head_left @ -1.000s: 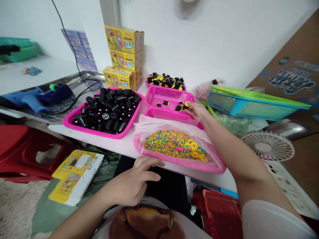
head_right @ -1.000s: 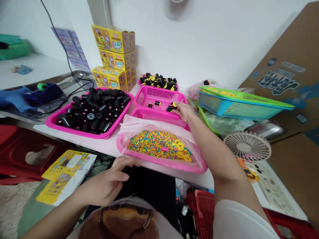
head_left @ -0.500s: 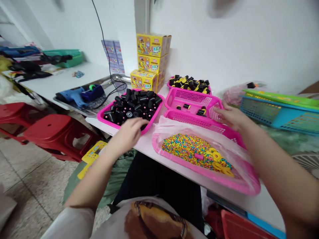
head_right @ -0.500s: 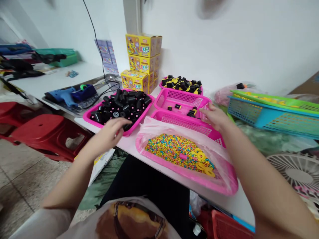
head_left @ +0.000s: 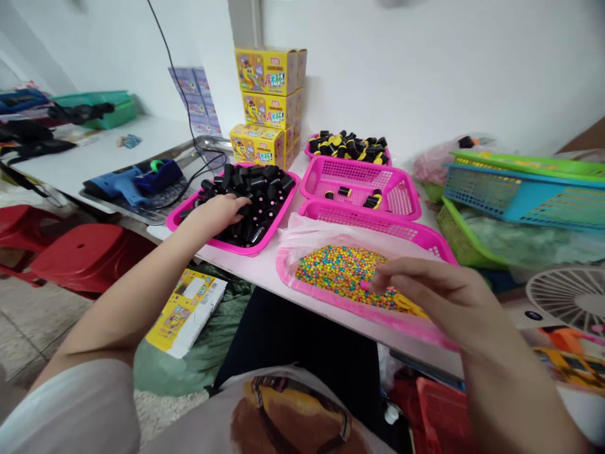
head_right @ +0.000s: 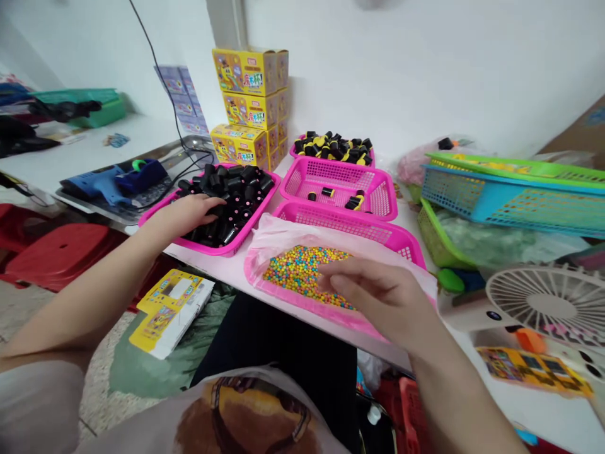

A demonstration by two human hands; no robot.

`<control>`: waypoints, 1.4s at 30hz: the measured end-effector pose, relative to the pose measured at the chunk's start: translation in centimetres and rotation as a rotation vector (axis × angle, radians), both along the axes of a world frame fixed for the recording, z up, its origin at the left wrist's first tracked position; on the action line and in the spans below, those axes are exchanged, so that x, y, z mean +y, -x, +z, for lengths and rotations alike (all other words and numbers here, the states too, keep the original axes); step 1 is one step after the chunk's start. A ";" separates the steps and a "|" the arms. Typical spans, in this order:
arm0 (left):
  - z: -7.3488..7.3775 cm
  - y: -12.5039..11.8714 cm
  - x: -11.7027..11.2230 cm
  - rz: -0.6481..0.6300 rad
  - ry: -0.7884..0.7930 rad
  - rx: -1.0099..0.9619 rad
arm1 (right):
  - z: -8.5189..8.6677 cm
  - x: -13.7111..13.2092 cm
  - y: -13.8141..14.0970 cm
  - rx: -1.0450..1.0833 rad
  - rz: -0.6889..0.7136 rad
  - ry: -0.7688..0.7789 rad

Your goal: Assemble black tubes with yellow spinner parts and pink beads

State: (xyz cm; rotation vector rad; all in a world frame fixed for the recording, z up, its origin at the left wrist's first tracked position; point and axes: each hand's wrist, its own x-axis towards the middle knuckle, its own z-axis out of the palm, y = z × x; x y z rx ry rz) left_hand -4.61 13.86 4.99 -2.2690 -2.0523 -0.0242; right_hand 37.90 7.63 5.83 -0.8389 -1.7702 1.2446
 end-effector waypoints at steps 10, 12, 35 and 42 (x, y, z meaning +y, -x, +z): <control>-4.6 -14.8 -9.8 -0.144 -0.255 -1.909 | -6.2 -4.6 7.2 0.289 -0.026 0.093; -6.2 -18.4 -11.2 -0.089 -0.118 -2.092 | -7.4 -5.2 9.0 0.320 -0.090 0.049; -3.6 -17.6 -11.4 -0.504 -0.119 -1.110 | -4.8 -0.9 1.0 -0.581 -0.112 -0.425; -3.7 -17.7 -7.3 -0.500 -0.272 -1.101 | -4.8 5.3 -1.2 -1.101 0.130 -0.215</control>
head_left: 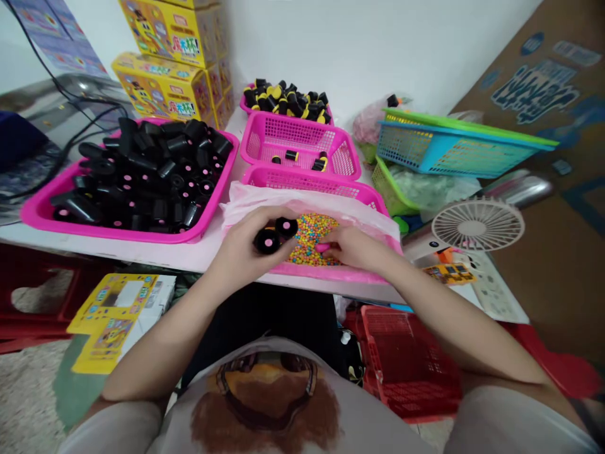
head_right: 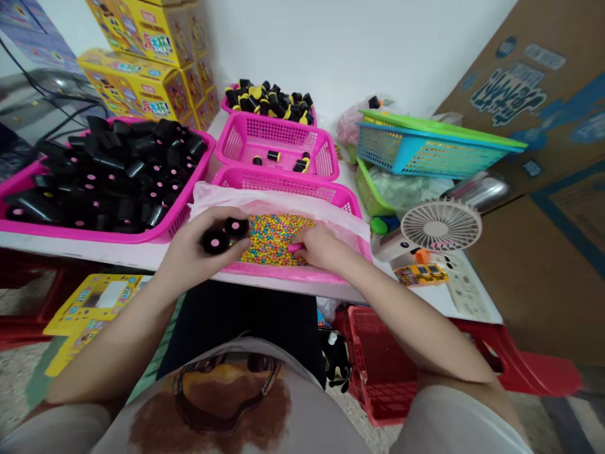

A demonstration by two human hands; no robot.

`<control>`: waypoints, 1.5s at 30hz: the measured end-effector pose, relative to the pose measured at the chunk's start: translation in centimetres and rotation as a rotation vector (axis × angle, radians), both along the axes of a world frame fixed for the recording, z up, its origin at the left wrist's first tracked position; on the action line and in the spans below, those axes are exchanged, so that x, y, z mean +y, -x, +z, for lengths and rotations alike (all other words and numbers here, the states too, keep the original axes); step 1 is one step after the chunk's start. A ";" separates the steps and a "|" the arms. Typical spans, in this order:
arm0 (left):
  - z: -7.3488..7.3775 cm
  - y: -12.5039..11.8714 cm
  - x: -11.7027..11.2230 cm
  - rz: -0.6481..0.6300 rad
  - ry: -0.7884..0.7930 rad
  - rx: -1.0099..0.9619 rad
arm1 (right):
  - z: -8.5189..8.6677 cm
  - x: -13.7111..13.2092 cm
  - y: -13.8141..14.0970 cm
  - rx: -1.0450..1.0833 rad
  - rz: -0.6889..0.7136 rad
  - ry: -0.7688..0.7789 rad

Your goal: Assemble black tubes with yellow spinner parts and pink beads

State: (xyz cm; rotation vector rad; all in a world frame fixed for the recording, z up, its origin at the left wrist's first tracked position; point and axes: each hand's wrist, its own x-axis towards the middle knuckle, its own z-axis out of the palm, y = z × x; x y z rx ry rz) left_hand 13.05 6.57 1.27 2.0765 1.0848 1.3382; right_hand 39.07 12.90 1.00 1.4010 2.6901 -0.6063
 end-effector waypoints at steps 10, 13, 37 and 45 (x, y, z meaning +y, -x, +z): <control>-0.6 0.1 0.8 -0.020 0.071 0.045 | 1.6 -0.8 0.2 0.242 -0.013 -0.002; -0.6 0.4 1.1 -0.036 0.033 0.062 | 1.7 -0.4 0.4 0.130 0.021 0.027; -0.9 1.0 1.5 0.005 0.121 -0.011 | -0.8 2.2 3.1 -0.180 -0.082 -0.087; -0.9 0.7 1.4 0.061 0.176 -0.071 | -0.8 2.7 3.7 -0.020 0.072 -0.150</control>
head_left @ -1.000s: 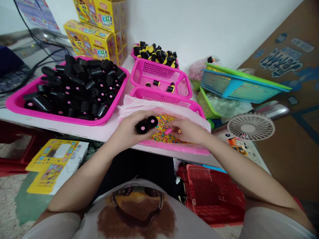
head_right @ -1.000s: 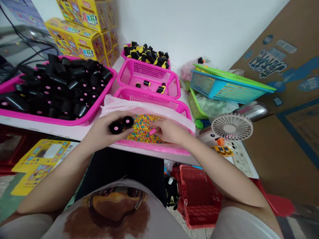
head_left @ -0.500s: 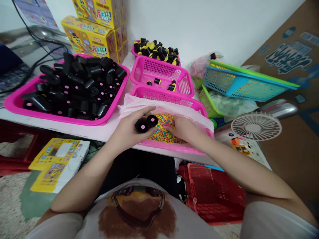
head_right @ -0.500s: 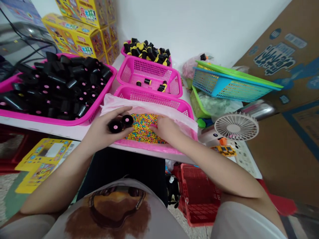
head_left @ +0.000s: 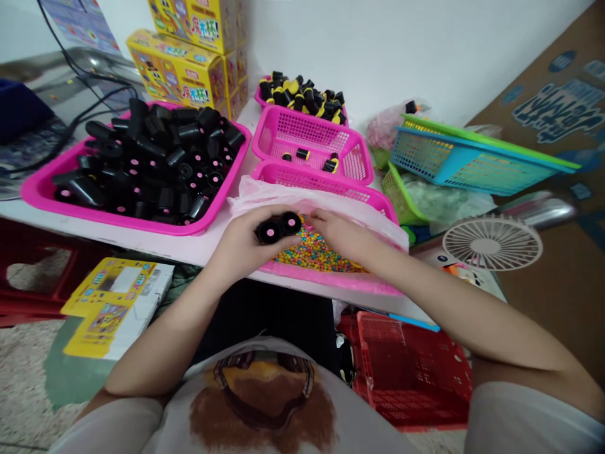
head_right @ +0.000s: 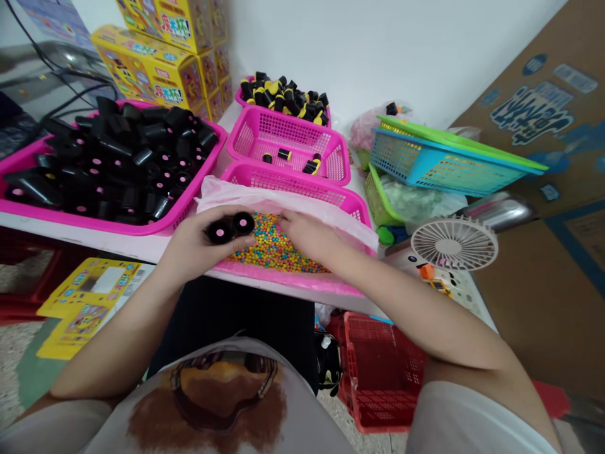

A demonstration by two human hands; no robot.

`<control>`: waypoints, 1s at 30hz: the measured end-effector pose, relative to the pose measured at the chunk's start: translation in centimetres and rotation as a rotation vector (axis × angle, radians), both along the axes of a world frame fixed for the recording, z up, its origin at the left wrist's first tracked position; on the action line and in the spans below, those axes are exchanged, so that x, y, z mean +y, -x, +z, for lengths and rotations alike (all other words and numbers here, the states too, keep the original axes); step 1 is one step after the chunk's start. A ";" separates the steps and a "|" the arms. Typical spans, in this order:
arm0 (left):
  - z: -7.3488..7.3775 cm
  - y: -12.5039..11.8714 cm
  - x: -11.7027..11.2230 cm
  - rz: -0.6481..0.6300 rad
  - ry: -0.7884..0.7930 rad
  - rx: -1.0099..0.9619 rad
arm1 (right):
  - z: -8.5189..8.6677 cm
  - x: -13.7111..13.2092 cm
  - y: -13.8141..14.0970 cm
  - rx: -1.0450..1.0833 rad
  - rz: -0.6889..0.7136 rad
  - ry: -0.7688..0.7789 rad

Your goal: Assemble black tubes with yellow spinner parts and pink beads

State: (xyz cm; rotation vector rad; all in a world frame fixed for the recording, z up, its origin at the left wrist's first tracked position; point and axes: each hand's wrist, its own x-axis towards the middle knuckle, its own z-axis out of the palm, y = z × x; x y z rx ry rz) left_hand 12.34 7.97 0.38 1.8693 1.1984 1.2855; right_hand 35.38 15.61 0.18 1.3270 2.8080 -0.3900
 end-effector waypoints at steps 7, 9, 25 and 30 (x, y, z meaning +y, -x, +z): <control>0.1 0.1 -0.1 0.023 0.011 -0.016 | -2.0 0.1 2.2 0.082 0.267 0.050; 0.0 0.1 -0.1 0.020 0.017 -0.019 | -2.4 0.2 2.2 0.105 0.291 0.067; 0.0 -0.3 -0.4 0.015 0.031 0.014 | -1.4 -0.3 0.8 0.260 0.252 0.258; 0.1 -0.4 -0.5 0.013 0.012 0.025 | -1.5 -0.6 0.4 0.341 0.197 0.382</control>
